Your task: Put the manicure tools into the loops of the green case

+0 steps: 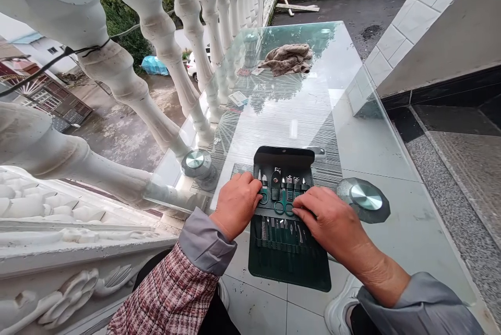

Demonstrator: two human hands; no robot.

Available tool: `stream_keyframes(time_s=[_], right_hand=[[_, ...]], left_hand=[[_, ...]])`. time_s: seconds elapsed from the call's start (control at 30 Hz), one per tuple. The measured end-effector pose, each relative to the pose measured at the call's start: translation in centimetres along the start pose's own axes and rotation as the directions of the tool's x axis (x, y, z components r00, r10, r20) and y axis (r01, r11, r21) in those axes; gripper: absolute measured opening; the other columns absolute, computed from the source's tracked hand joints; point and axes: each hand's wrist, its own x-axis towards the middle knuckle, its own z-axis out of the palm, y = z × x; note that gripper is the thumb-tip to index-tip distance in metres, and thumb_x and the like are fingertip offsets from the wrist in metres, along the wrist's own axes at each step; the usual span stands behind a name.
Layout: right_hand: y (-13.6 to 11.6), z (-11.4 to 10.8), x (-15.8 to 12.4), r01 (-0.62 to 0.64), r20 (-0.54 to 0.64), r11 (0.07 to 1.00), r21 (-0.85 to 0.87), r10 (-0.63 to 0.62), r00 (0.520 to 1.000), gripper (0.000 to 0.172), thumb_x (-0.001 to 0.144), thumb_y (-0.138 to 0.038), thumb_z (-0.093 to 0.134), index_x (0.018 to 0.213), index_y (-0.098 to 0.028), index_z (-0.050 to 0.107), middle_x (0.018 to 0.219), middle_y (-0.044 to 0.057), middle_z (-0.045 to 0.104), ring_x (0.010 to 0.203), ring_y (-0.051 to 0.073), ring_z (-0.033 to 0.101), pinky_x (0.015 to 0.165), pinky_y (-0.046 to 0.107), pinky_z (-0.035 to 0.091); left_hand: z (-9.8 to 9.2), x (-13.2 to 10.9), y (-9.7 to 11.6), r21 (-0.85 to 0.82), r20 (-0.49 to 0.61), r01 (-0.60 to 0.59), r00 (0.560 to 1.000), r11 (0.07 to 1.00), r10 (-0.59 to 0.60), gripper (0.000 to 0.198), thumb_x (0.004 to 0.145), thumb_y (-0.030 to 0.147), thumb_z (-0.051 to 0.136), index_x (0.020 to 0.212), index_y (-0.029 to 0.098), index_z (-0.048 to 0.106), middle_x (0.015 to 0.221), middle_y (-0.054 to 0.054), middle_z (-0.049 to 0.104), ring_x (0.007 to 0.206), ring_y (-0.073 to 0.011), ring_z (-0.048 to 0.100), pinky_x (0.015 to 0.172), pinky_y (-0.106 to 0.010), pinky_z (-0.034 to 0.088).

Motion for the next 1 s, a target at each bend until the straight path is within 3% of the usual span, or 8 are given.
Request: stream_keyframes(time_s=[0.43, 0.73, 1.0], right_hand=[[0.6, -0.7, -0.1, -0.076, -0.096, 0.997, 0.021, 0.077, 0.992, 0.016, 0.087, -0.024, 0.048, 0.075, -0.020, 0.058, 0.073, 0.004, 0.058, 0.072, 0.018, 0.050, 0.066, 0.031, 0.038], [-0.3, 0.1, -0.1, -0.042, 0.028, 0.996, 0.081, 0.040, 0.999, 0.014, 0.086, -0.022, 0.053, 0.073, -0.021, 0.058, 0.072, 0.002, 0.057, 0.071, 0.016, 0.050, 0.064, 0.030, 0.038], [-0.8, 0.6, 0.5, -0.008, 0.123, 1.000, -0.028, 0.011, 0.992, 0.015, 0.081, -0.021, 0.058, 0.067, -0.022, 0.055, 0.067, 0.000, 0.053, 0.069, 0.017, 0.047, 0.059, 0.030, 0.033]], left_hand=[[0.2, 0.1, 0.0, 0.007, 0.004, 0.000, 1.000, 1.000, 0.000, 0.007, 0.087, 0.026, 0.057, 0.090, 0.020, 0.058, 0.096, -0.003, 0.057, 0.088, -0.0194, 0.053, 0.074, -0.031, 0.043], [0.1, 0.1, 0.3, 0.036, -0.010, -0.006, 1.000, 0.999, 0.006, 0.007, 0.086, 0.026, 0.058, 0.089, 0.019, 0.057, 0.094, -0.003, 0.057, 0.087, -0.0202, 0.053, 0.073, -0.031, 0.043], [0.1, 0.1, 0.3, 0.032, -0.002, -0.004, 1.000, 0.999, 0.005, 0.006, 0.087, 0.025, 0.058, 0.087, 0.019, 0.057, 0.094, -0.004, 0.057, 0.086, -0.0202, 0.053, 0.073, -0.031, 0.043]])
